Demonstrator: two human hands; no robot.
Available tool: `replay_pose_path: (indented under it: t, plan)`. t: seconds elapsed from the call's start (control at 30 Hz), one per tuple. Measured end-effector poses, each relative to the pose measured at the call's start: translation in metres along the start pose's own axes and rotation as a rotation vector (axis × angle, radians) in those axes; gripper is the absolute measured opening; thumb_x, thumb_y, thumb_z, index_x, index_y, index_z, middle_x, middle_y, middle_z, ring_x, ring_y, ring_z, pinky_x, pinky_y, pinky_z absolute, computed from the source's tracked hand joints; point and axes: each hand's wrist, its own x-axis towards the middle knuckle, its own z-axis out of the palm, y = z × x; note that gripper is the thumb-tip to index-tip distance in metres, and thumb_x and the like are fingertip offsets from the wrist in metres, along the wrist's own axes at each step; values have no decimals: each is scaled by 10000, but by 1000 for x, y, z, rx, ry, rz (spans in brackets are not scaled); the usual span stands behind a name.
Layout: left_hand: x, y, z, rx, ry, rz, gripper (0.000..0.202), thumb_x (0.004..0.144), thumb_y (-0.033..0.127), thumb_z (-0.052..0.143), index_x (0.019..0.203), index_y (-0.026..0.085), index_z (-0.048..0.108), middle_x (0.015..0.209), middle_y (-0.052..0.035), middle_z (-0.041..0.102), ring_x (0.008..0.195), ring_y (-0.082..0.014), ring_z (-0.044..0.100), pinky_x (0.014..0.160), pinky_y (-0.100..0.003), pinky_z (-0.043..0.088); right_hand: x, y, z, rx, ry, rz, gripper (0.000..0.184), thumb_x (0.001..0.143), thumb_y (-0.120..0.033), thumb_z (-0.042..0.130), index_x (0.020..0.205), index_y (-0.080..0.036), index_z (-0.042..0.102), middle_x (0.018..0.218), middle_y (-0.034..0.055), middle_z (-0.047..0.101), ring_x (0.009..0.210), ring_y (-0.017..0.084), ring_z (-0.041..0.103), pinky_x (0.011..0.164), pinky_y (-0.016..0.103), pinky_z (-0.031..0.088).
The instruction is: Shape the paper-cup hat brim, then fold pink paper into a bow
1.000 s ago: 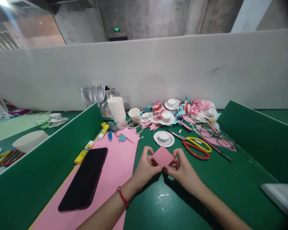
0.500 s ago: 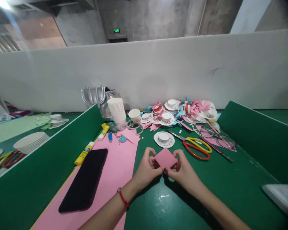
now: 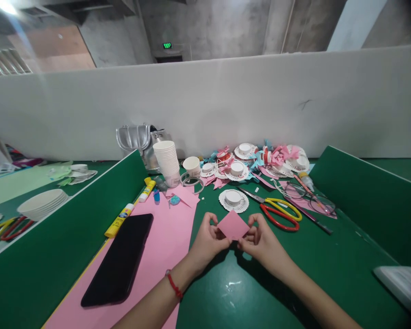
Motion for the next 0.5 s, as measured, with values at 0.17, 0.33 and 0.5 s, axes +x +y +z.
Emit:
replay_pose_path:
  t: [0.17, 0.33, 0.5]
  plan:
    - [0, -1, -3, -14, -5, -5, 518, 552, 173, 687, 745, 224, 209, 597, 79, 545, 517, -56, 493, 479, -155, 286, -1, -2, 0, -28, 12, -10, 438, 590, -184, 619, 782, -236, 229, 595, -84, 534, 485, 72, 480, 462, 181, 310]
    - [0, -3, -3, 72, -21, 2, 485, 566, 197, 684, 742, 217, 231, 596, 80, 529, 510, -51, 479, 473, -155, 271, -3, -7, 5, -136, 66, -30, 420, 602, -161, 601, 869, -218, 280, 603, -71, 536, 486, 75, 471, 453, 176, 321]
    - [-1, -1, 0, 59, -27, -8, 492, 574, 228, 701, 767, 212, 249, 694, 23, 587, 617, -96, 550, 549, -187, 342, -4, -9, 8, -125, 72, -48, 383, 625, -158, 571, 891, -214, 300, 676, -41, 581, 523, 85, 495, 476, 180, 344]
